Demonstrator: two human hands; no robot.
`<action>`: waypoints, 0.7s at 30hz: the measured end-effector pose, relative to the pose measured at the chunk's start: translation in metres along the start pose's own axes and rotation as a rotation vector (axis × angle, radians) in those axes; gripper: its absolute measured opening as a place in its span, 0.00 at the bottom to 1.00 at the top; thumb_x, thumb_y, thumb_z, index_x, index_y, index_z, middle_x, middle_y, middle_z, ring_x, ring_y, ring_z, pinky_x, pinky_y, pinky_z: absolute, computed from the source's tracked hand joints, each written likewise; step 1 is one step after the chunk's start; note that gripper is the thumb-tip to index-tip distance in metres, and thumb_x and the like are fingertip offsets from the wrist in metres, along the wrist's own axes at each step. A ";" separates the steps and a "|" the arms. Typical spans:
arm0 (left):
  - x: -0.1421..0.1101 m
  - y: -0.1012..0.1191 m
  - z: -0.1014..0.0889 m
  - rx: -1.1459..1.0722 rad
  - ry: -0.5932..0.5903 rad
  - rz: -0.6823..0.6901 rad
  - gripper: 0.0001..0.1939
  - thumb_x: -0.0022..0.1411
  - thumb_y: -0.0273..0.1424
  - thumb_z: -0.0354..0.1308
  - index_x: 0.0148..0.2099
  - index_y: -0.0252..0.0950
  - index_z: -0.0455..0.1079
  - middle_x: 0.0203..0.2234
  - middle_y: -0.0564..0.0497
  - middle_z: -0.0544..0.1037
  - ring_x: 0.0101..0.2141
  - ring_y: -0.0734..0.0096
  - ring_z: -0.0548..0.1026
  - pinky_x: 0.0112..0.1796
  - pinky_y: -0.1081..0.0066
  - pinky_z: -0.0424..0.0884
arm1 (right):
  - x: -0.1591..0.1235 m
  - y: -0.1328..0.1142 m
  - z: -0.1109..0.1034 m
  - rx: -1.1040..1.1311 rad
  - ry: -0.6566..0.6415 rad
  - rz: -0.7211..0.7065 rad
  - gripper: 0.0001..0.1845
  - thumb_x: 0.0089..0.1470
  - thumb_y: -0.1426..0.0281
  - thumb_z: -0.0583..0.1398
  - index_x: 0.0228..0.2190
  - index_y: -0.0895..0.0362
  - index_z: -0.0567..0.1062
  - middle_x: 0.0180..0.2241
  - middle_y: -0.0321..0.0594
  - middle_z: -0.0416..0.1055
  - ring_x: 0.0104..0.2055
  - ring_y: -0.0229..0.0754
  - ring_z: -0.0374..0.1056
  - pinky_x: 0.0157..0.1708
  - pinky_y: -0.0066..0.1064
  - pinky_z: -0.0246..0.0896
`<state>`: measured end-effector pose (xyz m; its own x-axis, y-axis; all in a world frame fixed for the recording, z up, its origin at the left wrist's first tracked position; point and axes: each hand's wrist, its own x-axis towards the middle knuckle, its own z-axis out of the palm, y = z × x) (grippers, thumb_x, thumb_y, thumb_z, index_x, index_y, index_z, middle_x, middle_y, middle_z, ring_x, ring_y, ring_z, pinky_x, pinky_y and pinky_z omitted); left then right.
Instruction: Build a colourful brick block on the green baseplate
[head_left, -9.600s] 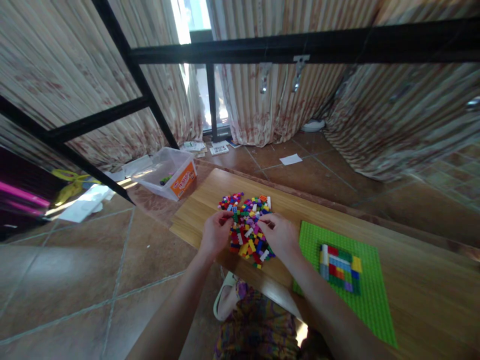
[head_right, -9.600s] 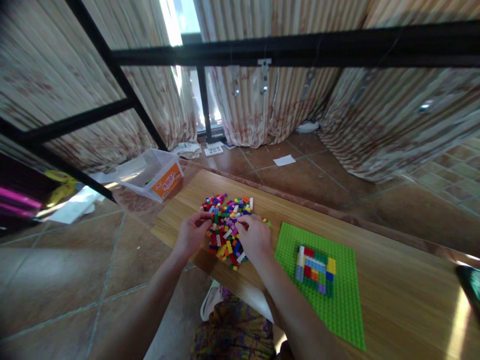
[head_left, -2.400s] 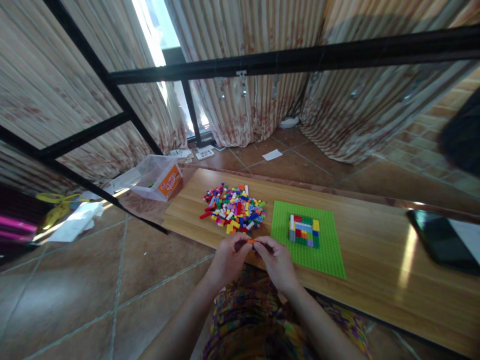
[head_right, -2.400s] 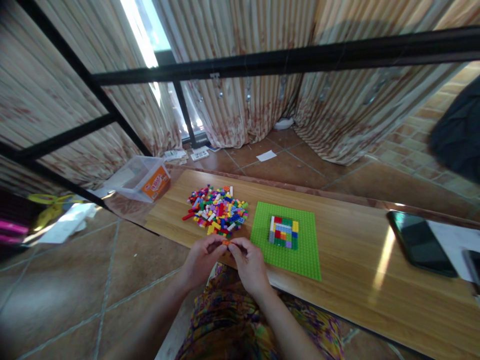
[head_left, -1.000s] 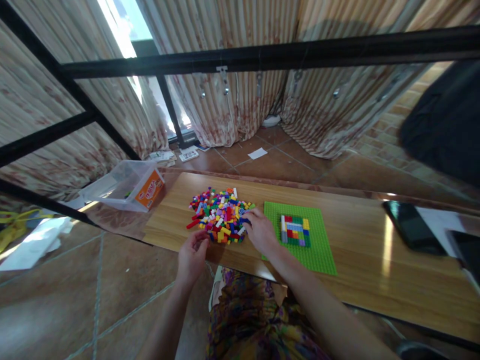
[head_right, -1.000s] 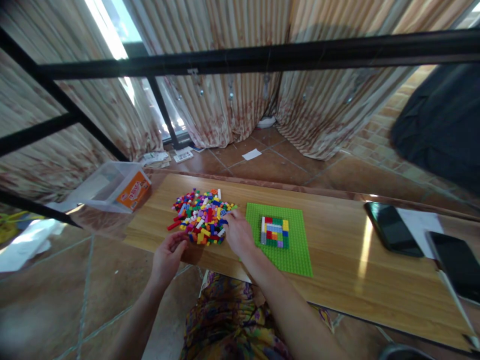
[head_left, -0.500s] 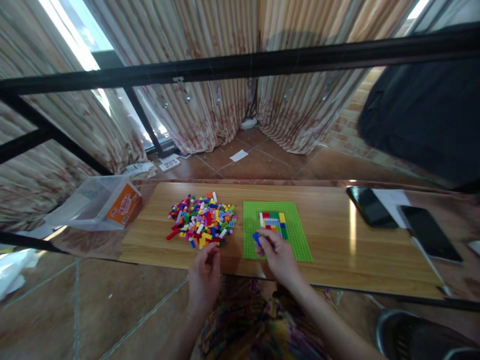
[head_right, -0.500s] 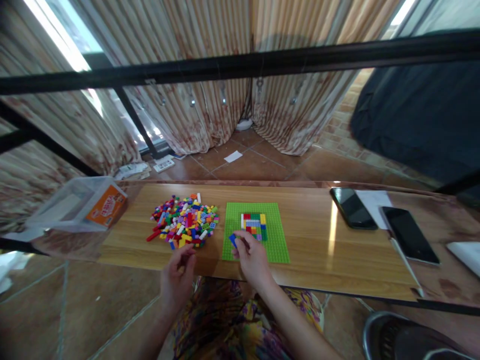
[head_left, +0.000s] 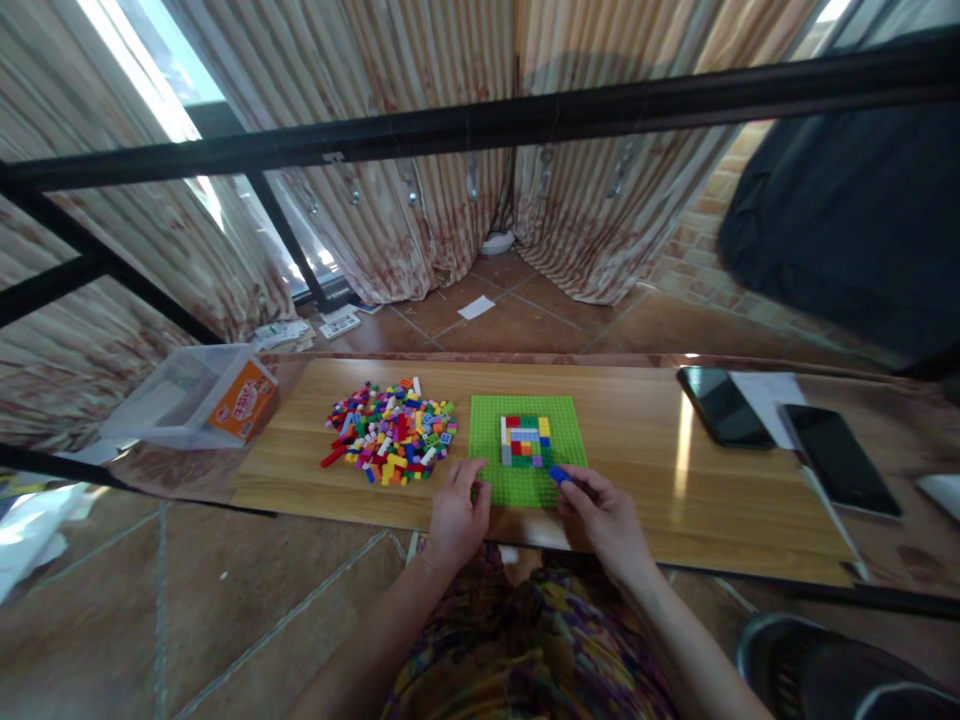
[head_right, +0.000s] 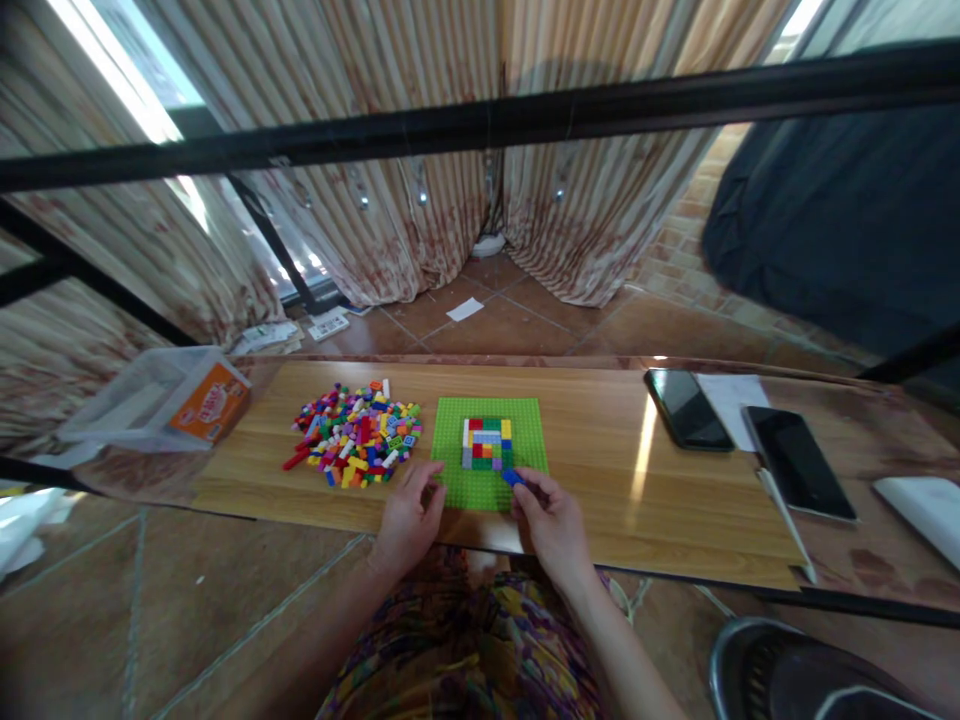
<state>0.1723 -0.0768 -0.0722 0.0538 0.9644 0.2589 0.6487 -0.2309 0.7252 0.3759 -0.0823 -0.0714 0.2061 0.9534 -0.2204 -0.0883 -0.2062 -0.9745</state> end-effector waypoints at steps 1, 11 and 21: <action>-0.001 -0.002 0.001 0.004 0.004 0.000 0.14 0.62 0.23 0.51 0.50 0.36 0.67 0.39 0.45 0.75 0.41 0.65 0.74 0.42 0.65 0.72 | 0.001 0.000 0.001 -0.025 -0.004 -0.010 0.27 0.42 0.52 0.67 0.39 0.59 0.79 0.27 0.41 0.76 0.26 0.41 0.68 0.27 0.34 0.68; -0.018 -0.020 -0.011 0.012 0.078 0.028 0.14 0.62 0.21 0.51 0.48 0.36 0.68 0.41 0.46 0.75 0.41 0.68 0.75 0.43 0.69 0.73 | -0.005 0.006 0.020 -0.352 -0.143 -0.148 0.17 0.52 0.57 0.61 0.38 0.55 0.80 0.39 0.44 0.79 0.42 0.49 0.73 0.47 0.42 0.65; 0.017 -0.041 -0.054 0.606 0.144 -0.122 0.07 0.63 0.30 0.54 0.40 0.36 0.73 0.39 0.42 0.73 0.42 0.58 0.72 0.45 0.62 0.70 | -0.002 0.007 0.056 -0.565 -0.242 -0.310 0.16 0.56 0.61 0.57 0.40 0.54 0.79 0.42 0.44 0.79 0.42 0.48 0.74 0.45 0.41 0.67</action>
<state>0.1054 -0.0576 -0.0634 -0.1228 0.9423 0.3114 0.9606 0.0340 0.2760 0.3204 -0.0739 -0.0756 -0.0894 0.9957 0.0236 0.4745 0.0634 -0.8779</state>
